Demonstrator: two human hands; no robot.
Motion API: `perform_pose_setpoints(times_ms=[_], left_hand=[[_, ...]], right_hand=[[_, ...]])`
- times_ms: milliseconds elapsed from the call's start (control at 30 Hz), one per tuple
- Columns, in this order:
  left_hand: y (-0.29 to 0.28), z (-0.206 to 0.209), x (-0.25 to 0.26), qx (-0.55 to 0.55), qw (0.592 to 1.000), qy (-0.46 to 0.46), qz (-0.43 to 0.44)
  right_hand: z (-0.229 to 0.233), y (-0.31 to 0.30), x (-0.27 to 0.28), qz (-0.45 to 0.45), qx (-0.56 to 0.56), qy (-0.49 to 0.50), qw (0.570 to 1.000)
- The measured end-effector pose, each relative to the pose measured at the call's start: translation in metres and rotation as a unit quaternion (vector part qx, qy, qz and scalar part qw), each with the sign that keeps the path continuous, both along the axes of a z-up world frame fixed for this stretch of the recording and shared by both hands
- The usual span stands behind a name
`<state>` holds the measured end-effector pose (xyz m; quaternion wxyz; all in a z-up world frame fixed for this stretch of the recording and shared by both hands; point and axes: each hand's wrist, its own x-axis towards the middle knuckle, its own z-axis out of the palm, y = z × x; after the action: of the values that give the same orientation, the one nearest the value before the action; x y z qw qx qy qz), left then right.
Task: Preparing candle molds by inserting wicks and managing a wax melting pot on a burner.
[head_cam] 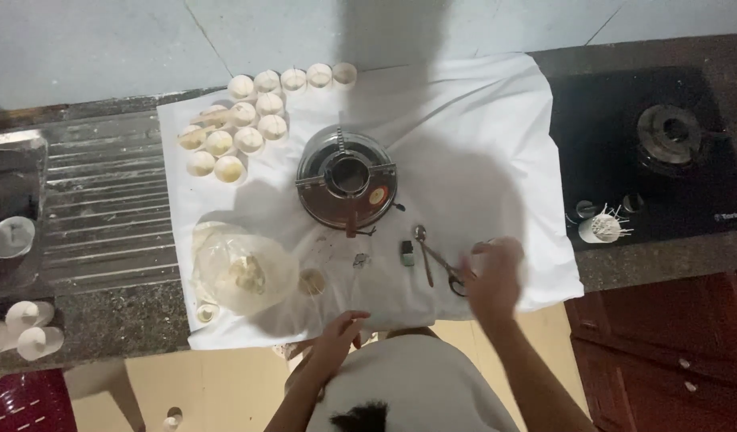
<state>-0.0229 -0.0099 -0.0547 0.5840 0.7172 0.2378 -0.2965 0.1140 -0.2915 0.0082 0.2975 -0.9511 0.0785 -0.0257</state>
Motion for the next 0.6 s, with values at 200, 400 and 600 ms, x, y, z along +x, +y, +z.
perform_pose_setpoints(times_ms=[200, 400, 600], left_hand=[[0.004, -0.016, -0.012, -0.040, 0.997, -0.043, 0.051], [0.000, 0.005, -0.009, -0.049, 0.997, -0.044, 0.030], [0.005, -0.013, -0.017, -0.072, 0.995, -0.050, 0.043]], right_hand=[[-0.058, -0.073, 0.007, 0.075, -0.281, 0.019, 0.957], [-0.061, -0.082, 0.016, 0.083, -0.254, 0.056, 0.962], [-0.042, -0.088, 0.013, 0.052, -0.180, -0.054, 0.981]])
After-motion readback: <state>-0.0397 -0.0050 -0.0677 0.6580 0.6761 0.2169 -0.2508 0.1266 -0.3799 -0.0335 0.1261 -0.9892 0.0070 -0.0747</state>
